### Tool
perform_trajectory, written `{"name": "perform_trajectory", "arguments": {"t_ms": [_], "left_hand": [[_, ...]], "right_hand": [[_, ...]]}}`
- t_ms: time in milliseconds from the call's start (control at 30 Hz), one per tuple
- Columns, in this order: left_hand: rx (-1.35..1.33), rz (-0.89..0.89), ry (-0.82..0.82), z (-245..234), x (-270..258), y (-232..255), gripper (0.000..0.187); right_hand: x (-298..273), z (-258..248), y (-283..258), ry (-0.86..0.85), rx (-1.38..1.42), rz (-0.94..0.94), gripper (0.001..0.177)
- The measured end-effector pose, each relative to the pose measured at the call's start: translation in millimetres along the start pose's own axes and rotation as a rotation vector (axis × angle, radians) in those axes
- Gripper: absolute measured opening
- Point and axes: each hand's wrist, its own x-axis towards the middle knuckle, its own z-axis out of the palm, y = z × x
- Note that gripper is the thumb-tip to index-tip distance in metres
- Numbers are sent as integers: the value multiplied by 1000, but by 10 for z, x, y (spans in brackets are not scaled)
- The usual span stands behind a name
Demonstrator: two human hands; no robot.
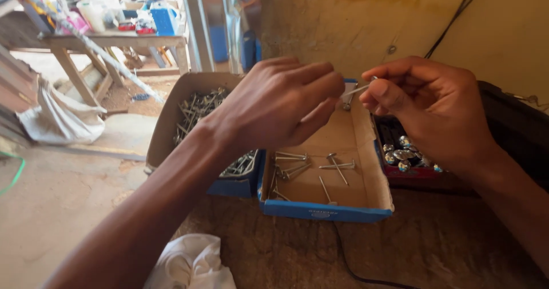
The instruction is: Assembling hardware components by placing small white plastic caps onto long metal bolts.
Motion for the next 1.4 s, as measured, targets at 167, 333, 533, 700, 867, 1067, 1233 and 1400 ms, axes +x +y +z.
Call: {"name": "perform_trajectory", "arguments": {"t_ms": [167,333,533,700,867,1067,1233,1400], "left_hand": [[31,-44,101,-87,-63,20,10],[-12,-109,147,-124,-86,22,10],[-135,-93,193,-150,-106,6,7],[-233,-153,190,-152,-78,7,9],[-152,-168,168,-227,-31,59,10],[8,-205,14,-97,23,-19,16],[39,-305,-13,-43,-28,-92,14],[97,-418,-75,19,-54,-139,3]], "right_hand": [[-16,74,-101,-13,-30,-14,22],[-43,155,-181,-21,-148,-37,24],[-38,182,-127,-81,-52,107,28],[-36,163,-195,-136,-226,24,33],[-6,97,-232,-68,-409,-31,26],[33,34,-236,-74,-562,-201,23],[30,28,-223,-84,-583,-241,22],[33,7,-197,-89,-579,-244,22]]}}
